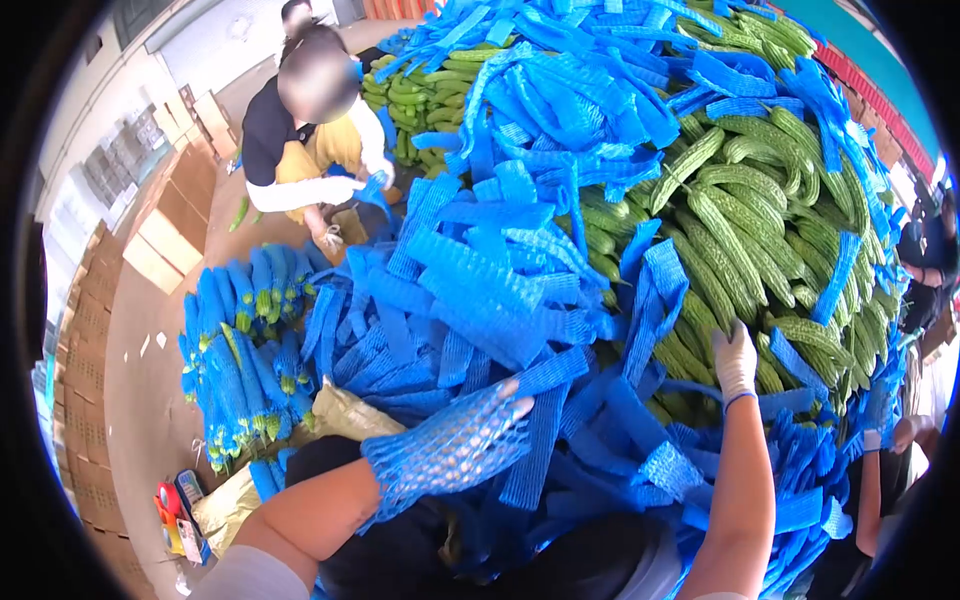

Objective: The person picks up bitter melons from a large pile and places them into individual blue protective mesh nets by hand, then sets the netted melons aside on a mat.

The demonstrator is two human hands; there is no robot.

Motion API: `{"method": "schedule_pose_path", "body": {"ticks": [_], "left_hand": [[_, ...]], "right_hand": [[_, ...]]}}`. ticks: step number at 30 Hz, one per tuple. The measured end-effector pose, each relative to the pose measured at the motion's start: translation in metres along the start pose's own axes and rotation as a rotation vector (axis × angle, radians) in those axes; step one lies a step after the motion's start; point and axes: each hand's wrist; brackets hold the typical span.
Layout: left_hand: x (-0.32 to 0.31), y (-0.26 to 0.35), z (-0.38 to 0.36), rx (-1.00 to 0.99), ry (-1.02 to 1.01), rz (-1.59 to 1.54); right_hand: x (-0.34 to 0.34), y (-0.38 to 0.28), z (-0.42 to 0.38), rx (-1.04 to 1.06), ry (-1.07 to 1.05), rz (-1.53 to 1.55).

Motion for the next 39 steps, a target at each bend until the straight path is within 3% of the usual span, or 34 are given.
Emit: {"method": "schedule_pose_path", "body": {"ticks": [3, 9, 13, 14, 16, 17, 18, 20, 22, 23, 24, 26, 27, 29, 30, 32, 33, 34, 36, 37, 39], "left_hand": [[0.012, 0.008, 0.011, 0.21, -0.338, -0.026], [-0.002, -0.007, 0.002, 0.271, -0.417, -0.064], [0.005, -0.003, 0.013, 0.334, -0.463, -0.068], [0.001, -0.007, 0.009, 0.322, -0.463, -0.087], [-0.01, -0.015, -0.006, 0.093, -0.333, -0.048], [-0.007, -0.02, -0.006, -0.106, -0.295, 0.039], [0.001, -0.009, 0.005, -0.1, -0.317, 0.081], [0.011, 0.007, 0.025, 0.244, -0.351, -0.09], [0.009, 0.007, 0.023, 0.384, -0.327, -0.184], [0.005, 0.006, 0.023, 0.648, -0.313, -0.43], [0.018, 0.018, 0.028, 0.214, -0.117, -0.149], [0.021, 0.025, 0.03, 0.228, -0.114, -0.199], [0.02, 0.035, 0.034, 0.221, -0.109, -0.204], [0.016, 0.058, 0.044, 1.164, -0.012, -1.218], [0.018, 0.062, 0.042, 1.147, -0.016, -1.225], [0.013, 0.059, 0.034, 0.126, -0.023, -0.38], [-0.005, 0.043, 0.035, 0.605, -0.251, -0.765], [0.004, 0.06, 0.025, 0.12, 0.139, -0.402], [0.011, 0.06, 0.029, 0.345, 0.155, -0.576], [0.007, 0.047, 0.027, 0.337, 0.152, -0.427], [0.003, 0.035, 0.019, 0.267, 0.161, -0.577]], "right_hand": [[-0.015, 0.066, 0.021, -0.111, -0.018, -0.191], [-0.072, 0.106, 0.047, -0.197, -0.126, -0.3], [-0.056, 0.055, 0.04, -0.163, -0.049, -0.397], [-0.045, 0.049, 0.043, -0.154, -0.227, -0.131], [-0.009, -0.034, 0.019, -0.027, -0.321, -0.328], [-0.006, -0.047, 0.015, -0.085, -0.372, -0.371], [0.0, -0.058, 0.006, -0.088, -0.326, -0.261], [0.014, -0.064, -0.01, -0.151, -0.431, -0.007], [0.044, -0.067, -0.046, -0.406, -0.566, 0.42], [0.068, -0.072, -0.064, -0.459, -0.581, 0.624], [0.085, -0.074, -0.085, -0.505, -0.595, 0.833], [0.097, -0.084, -0.12, -0.697, -0.598, 1.16], [0.109, -0.104, -0.137, -0.592, -0.616, 1.332], [0.13, -0.153, -0.157, -0.737, -0.725, 1.597], [0.13, -0.172, -0.166, -0.738, -0.814, 1.666], [0.129, -0.207, -0.183, -0.647, -0.973, 1.751], [0.13, -0.232, -0.185, -0.409, -1.027, 1.781], [0.127, -0.236, -0.195, -0.527, -1.016, 1.679], [0.11, -0.248, -0.209, -0.505, -1.001, 1.742], [0.105, -0.254, -0.215, -0.46, -0.957, 1.723], [0.086, -0.253, -0.223, -0.437, -0.839, 1.664]]}}
Point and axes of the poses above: each hand's wrist, its own z-axis towards the middle knuckle, its own x-axis out of the back of the hand, y = z × x, and after that the axes turned 7 degrees about y, right-handed
